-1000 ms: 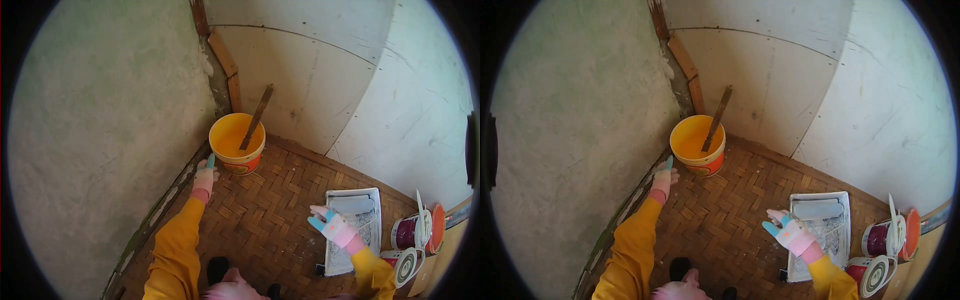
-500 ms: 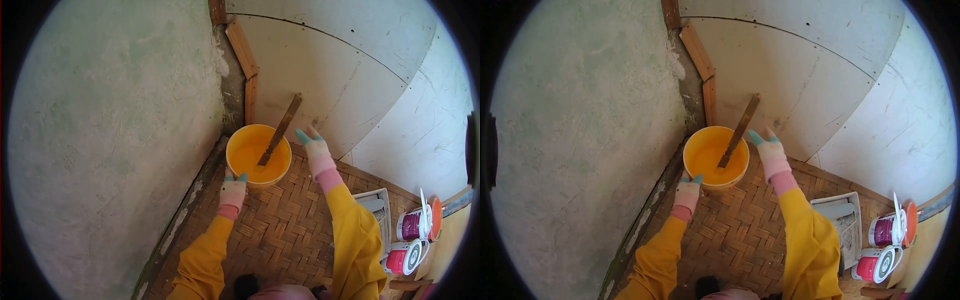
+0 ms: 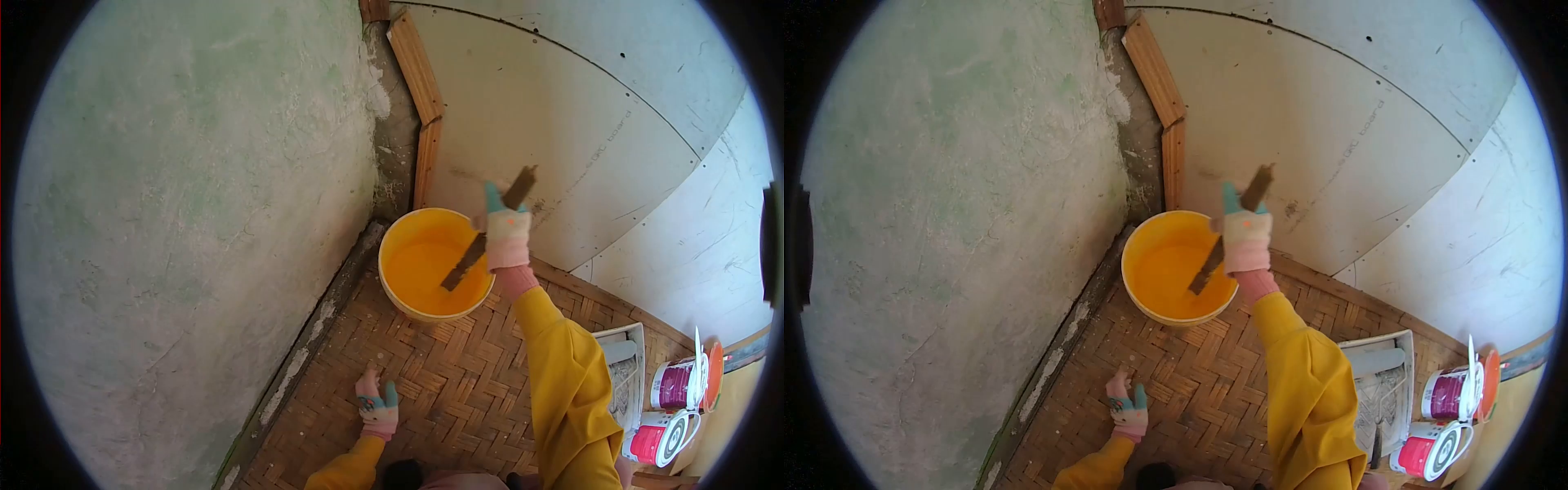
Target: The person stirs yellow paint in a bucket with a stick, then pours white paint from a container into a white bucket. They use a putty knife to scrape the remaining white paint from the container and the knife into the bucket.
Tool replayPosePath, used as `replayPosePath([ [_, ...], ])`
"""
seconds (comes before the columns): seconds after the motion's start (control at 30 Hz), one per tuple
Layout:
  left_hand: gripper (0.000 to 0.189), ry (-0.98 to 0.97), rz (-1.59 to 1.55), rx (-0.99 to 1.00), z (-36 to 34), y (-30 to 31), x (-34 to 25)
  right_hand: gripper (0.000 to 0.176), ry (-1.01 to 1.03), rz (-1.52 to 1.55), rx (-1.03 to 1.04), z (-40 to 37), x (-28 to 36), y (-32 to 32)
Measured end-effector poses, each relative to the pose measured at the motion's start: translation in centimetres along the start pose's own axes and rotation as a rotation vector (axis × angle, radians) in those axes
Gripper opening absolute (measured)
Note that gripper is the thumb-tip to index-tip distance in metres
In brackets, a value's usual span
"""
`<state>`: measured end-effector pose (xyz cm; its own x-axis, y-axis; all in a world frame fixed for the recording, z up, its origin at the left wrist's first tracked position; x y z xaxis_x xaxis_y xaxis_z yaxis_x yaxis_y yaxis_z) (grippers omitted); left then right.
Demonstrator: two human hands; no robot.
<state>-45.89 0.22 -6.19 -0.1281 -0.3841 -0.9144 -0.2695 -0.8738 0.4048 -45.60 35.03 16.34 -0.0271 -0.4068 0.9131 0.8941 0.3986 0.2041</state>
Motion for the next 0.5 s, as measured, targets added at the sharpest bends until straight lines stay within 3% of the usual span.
replayPosePath([
  [0.03,0.050,-0.147,0.129,0.058,-0.5,-0.4,-1.7,0.017,0.028,0.084,-0.176,0.3,0.4,1.4],
  [0.07,0.049,-0.294,0.261,0.117,-1.0,-1.1,-3.0,0.017,0.024,0.086,-0.173,0.5,0.7,1.1],
  [0.13,0.047,-0.297,0.297,0.093,-1.1,-1.2,-3.1,0.019,-0.072,0.380,-0.369,0.3,0.4,1.2],
  [0.23,0.045,-0.323,0.356,0.067,-0.6,-1.5,-3.6,0.023,-0.026,0.282,-0.367,0.8,0.6,-1.5],
  [0.3,0.044,-0.325,0.378,0.078,-0.8,-1.7,-3.7,0.027,-0.097,0.401,-0.316,-0.2,1.2,-3.4],
  [0.4,0.044,-0.353,0.390,0.075,-0.8,-1.6,-4.1,0.029,-0.141,0.609,-0.025,-1.2,0.4,-6.2],
  [0.5,0.045,-0.312,0.433,0.111,-0.6,-2.1,-3.7,0.030,-0.250,0.507,-0.002,-1.6,0.0,-4.9],
])
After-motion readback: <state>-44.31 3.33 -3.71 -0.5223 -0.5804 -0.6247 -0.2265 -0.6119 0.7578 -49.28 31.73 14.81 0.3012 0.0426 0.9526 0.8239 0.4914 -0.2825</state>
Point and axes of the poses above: each hand's wrist, its own z-axis towards the middle knuckle, its own y-axis out of the back of the hand, x = y × z, the point moved 9 cm from there along z, towards the middle knuckle, and after that the axes turned 8 degrees about y, right-handed, at the moved point
